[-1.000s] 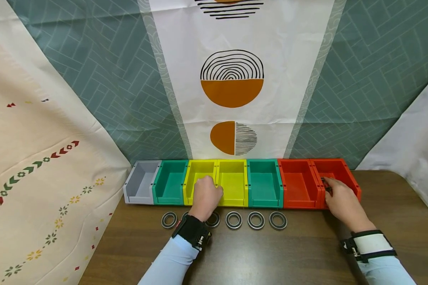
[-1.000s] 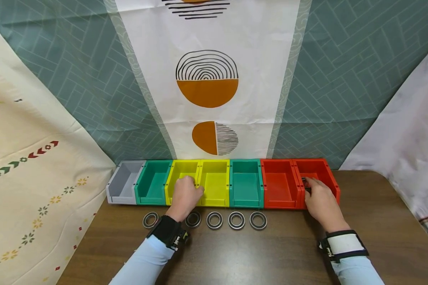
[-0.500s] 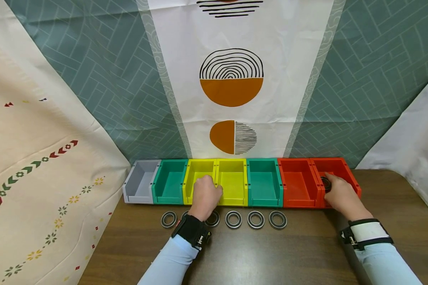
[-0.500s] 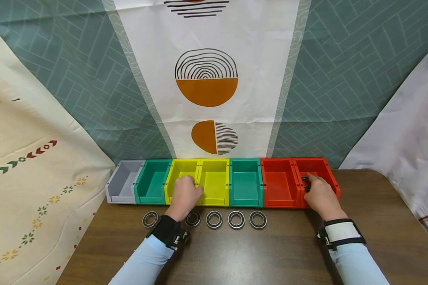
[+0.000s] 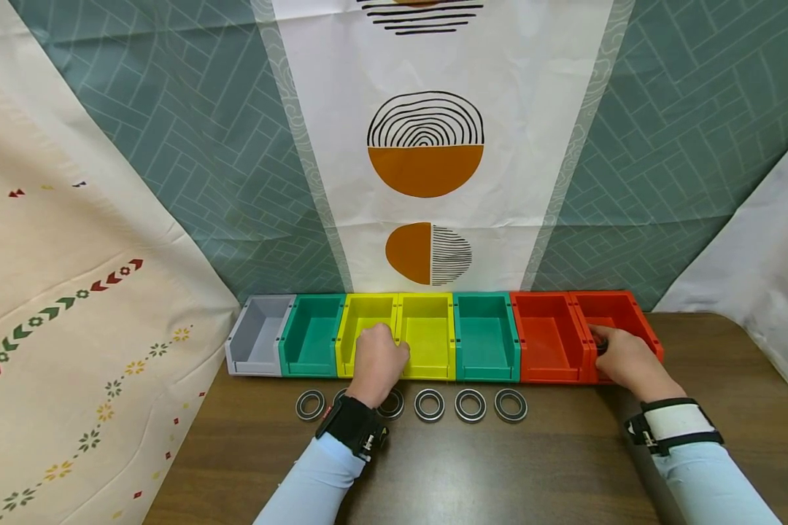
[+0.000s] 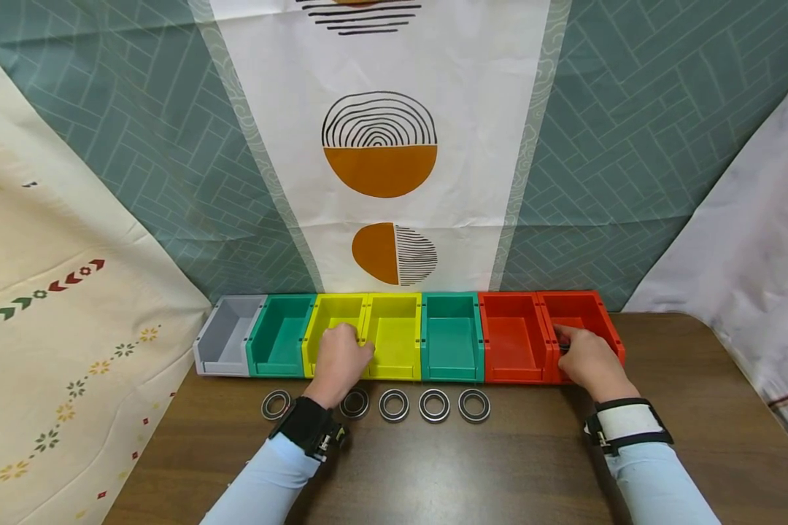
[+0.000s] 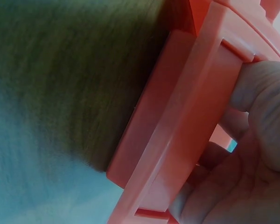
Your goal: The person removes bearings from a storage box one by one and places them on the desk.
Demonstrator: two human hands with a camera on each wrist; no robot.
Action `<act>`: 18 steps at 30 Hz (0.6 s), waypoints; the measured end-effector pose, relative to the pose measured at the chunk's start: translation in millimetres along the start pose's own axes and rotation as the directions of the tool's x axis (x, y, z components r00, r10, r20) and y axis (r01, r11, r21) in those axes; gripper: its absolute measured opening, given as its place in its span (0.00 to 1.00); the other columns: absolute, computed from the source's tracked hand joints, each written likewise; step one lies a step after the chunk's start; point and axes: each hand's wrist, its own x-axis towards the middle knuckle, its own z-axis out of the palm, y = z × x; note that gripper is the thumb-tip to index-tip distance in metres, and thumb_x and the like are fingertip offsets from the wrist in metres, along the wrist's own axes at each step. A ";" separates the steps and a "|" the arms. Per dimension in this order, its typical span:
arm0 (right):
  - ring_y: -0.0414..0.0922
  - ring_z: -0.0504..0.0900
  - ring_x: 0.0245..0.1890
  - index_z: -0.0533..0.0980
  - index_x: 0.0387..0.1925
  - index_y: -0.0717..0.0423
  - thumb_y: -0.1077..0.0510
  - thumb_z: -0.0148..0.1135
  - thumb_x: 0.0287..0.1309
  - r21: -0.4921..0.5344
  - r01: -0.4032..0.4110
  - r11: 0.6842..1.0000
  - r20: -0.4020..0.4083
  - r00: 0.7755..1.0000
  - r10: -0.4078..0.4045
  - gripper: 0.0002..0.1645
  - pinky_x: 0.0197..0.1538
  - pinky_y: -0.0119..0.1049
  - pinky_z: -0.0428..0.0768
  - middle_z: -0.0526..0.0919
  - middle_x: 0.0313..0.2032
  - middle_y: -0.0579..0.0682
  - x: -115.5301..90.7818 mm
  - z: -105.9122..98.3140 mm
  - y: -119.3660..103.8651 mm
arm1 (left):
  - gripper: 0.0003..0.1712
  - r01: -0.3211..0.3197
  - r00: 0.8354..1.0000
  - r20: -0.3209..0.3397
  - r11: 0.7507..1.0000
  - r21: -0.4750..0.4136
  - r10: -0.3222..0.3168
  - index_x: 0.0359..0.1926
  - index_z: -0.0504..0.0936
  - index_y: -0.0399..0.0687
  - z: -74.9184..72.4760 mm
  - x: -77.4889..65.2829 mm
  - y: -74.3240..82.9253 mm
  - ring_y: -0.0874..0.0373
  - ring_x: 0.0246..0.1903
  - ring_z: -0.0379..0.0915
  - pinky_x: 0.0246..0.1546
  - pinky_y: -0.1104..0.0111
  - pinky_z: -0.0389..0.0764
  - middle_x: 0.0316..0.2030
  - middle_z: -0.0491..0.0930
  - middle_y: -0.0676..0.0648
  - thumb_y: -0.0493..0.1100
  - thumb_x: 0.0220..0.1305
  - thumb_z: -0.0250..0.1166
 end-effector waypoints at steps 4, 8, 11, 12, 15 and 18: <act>0.57 0.70 0.37 0.59 0.64 0.68 0.62 0.60 0.44 -0.016 0.024 1.000 -0.015 1.000 -0.025 0.42 0.43 0.57 0.72 0.72 0.46 0.68 0.8 0.4 0.4 | 0.14 0.015 1.000 0.014 1.000 -0.006 -0.015 0.17 0.72 0.45 0.3 -0.2 -0.2 0.58 0.09 0.64 0.10 0.70 0.66 0.10 0.60 0.52 0.43 0.56 0.61; 0.58 0.71 0.40 0.62 0.61 0.69 0.62 0.61 0.44 -0.039 0.076 0.996 -0.053 0.996 -0.078 0.40 0.46 0.60 0.70 0.73 0.47 0.68 2.6 1.8 1.0 | 0.14 0.018 1.000 0.016 1.000 -0.005 -0.018 0.17 0.72 0.45 1.4 -0.2 -0.8 0.58 0.09 0.64 0.11 0.70 0.66 0.11 0.61 0.52 0.43 0.56 0.61; 0.57 0.71 0.39 0.65 0.59 0.68 0.63 0.62 0.43 -0.058 0.120 0.991 -0.075 0.989 -0.124 0.37 0.46 0.59 0.70 0.73 0.46 0.66 4.1 2.6 1.4 | 0.14 0.014 1.000 0.013 1.000 -0.004 -0.014 0.16 0.72 0.46 1.6 -0.3 -1.2 0.59 0.09 0.64 0.10 0.69 0.66 0.10 0.60 0.53 0.43 0.56 0.60; 0.57 0.71 0.39 0.65 0.58 0.68 0.63 0.62 0.43 -0.065 0.130 0.989 -0.080 0.988 -0.135 0.37 0.46 0.58 0.70 0.74 0.45 0.66 4.4 2.7 1.4 | 0.14 0.014 1.000 0.012 1.000 -0.005 -0.014 0.16 0.71 0.46 1.5 -0.4 -1.3 0.59 0.09 0.64 0.10 0.69 0.66 0.10 0.60 0.53 0.43 0.56 0.60; 0.56 0.71 0.38 0.66 0.57 0.67 0.65 0.62 0.42 -0.074 0.150 0.986 -0.081 0.984 -0.155 0.36 0.46 0.57 0.71 0.73 0.45 0.64 5.0 2.3 1.0 | 0.14 0.014 1.000 0.015 1.000 -0.002 -0.014 0.16 0.72 0.46 1.5 -0.4 -1.3 0.59 0.09 0.64 0.10 0.70 0.66 0.10 0.61 0.53 0.43 0.56 0.60; 0.57 0.71 0.41 0.66 0.57 0.68 0.66 0.63 0.41 -0.076 0.161 0.984 -0.081 0.983 -0.167 0.36 0.48 0.58 0.70 0.73 0.47 0.65 5.9 2.1 0.8 | 0.14 0.013 1.000 0.014 1.000 0.003 -0.013 0.17 0.72 0.45 1.7 0.0 -1.5 0.59 0.09 0.64 0.10 0.70 0.66 0.11 0.62 0.53 0.43 0.56 0.61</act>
